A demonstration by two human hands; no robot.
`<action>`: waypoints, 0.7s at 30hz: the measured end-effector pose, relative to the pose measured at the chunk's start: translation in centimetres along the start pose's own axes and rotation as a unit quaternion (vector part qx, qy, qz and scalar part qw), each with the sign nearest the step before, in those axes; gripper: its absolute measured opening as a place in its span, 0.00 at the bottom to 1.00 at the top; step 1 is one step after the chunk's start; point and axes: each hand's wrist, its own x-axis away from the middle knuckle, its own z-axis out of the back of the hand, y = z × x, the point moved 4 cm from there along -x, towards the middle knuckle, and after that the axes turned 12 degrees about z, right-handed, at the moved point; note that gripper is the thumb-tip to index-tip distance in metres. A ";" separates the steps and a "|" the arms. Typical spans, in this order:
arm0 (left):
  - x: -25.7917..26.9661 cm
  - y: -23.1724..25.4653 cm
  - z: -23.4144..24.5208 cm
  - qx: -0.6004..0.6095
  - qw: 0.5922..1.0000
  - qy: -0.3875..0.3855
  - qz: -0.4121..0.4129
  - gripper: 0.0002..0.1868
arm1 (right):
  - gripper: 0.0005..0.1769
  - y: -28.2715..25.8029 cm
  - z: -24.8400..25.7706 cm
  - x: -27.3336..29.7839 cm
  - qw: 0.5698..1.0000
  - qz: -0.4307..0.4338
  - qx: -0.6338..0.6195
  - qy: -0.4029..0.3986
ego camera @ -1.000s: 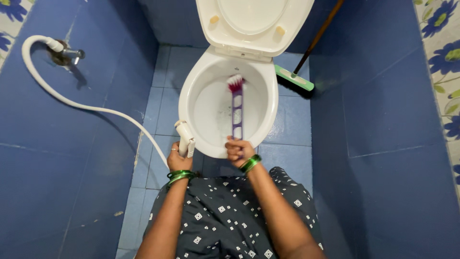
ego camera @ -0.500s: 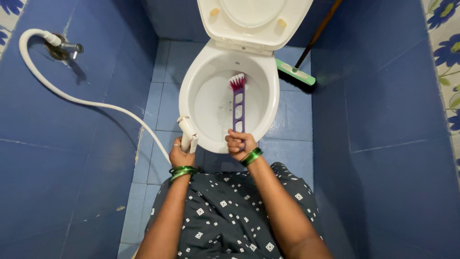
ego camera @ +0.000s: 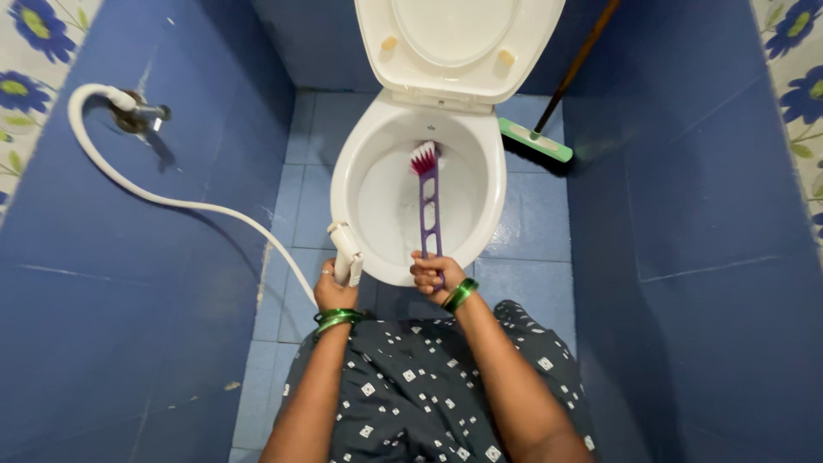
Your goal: The person scrubs the inside of a white toilet bowl using a purple toilet brush and a handheld bidet sprayer. They repeatedly scrub the bowl's interior surfaces and rinse with water from the sprayer.
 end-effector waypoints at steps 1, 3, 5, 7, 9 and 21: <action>-0.1 -0.1 0.1 -0.001 1.000 0.002 0.007 0.17 | 0.06 0.7 -0.2 0.1 1.000 -0.010 0.010 -0.007; -0.2 -0.3 0.1 -0.004 1.000 0.000 0.016 0.17 | 0.07 2.6 -1.5 1.0 0.998 -0.034 0.046 -0.002; -0.6 -0.4 -0.3 0.008 1.000 0.009 0.016 0.18 | 0.08 4.8 -3.4 2.1 0.995 -0.076 0.067 -0.015; -0.2 -0.9 -0.2 0.009 1.000 0.006 0.015 0.18 | 0.09 7.1 -4.4 3.9 0.991 -0.113 0.071 -0.032; -0.6 -0.7 -0.3 0.007 1.000 -0.002 0.002 0.19 | 0.09 8.1 -3.7 4.4 0.986 -0.128 0.098 -0.028; -0.8 -1.3 0.1 0.012 1.000 0.009 -0.001 0.18 | 0.12 10.0 -2.6 2.3 0.981 -0.126 0.149 0.005</action>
